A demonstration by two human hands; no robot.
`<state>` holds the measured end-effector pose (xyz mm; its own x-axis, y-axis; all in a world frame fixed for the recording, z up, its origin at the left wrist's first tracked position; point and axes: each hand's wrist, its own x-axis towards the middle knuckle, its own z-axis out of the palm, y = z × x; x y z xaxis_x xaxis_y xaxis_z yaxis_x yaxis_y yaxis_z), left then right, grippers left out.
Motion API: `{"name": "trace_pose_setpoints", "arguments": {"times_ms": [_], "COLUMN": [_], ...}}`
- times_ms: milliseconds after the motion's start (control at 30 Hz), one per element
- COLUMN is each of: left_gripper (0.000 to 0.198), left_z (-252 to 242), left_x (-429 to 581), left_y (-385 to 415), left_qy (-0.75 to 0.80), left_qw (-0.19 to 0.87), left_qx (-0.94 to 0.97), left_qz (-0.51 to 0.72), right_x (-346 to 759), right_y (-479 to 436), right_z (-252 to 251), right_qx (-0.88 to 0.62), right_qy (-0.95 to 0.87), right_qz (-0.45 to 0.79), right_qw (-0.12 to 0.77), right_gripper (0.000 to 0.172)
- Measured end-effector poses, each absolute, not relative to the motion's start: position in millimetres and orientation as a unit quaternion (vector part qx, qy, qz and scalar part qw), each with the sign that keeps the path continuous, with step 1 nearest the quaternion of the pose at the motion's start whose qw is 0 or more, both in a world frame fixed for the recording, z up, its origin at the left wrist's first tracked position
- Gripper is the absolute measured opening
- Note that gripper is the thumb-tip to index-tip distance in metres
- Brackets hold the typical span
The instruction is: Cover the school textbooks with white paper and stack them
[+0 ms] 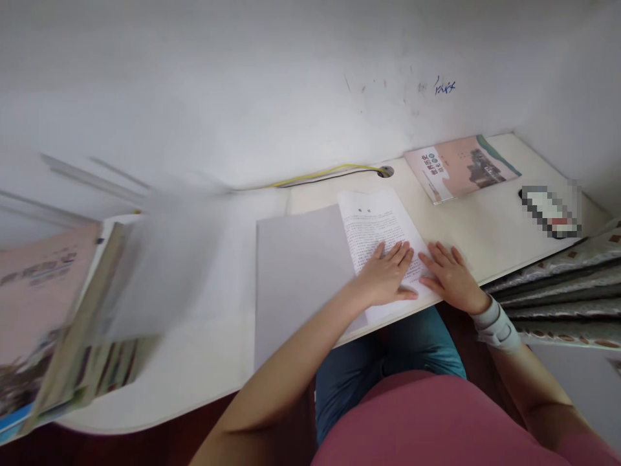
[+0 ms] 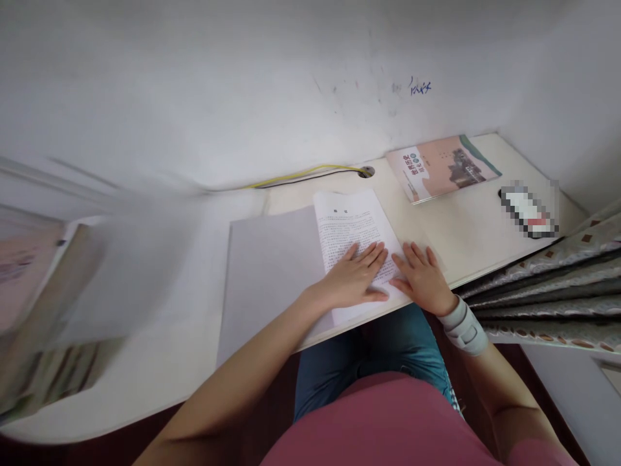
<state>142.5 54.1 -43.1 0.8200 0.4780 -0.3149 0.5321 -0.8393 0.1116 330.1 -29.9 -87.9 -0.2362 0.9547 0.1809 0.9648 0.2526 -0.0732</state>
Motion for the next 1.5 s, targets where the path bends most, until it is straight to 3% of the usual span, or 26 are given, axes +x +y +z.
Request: {"name": "trace_pose_setpoints", "arguments": {"times_ms": [100, 267, 800, 1500], "left_gripper": [0.085, 0.092, 0.083, 0.076], "left_z": [-40.7, -42.5, -50.7, -52.4], "left_x": [140.0, 137.7, 146.9, 165.9], "left_y": [45.0, 32.3, 33.0, 45.3], "left_qy": [0.334, 0.455, 0.427, 0.405], "left_qw": [0.054, 0.022, 0.065, 0.097], "left_qx": [0.936, 0.886, 0.897, 0.905], "left_qz": [-0.094, -0.091, -0.096, -0.085], "right_x": [347.8, 379.5, 383.6, 385.5], "right_y": [-24.1, -15.6, -17.9, -16.7], "right_z": [-84.8, -94.0, -101.1, -101.5], "right_qx": [-0.637, -0.688, -0.674, -0.677], "right_qy": [-0.763, -0.718, -0.726, -0.726], "right_qz": [-0.038, -0.051, -0.051, -0.058], "right_qw": [0.106, 0.098, 0.125, 0.106], "right_gripper": [0.046, 0.057, 0.068, 0.067]}}
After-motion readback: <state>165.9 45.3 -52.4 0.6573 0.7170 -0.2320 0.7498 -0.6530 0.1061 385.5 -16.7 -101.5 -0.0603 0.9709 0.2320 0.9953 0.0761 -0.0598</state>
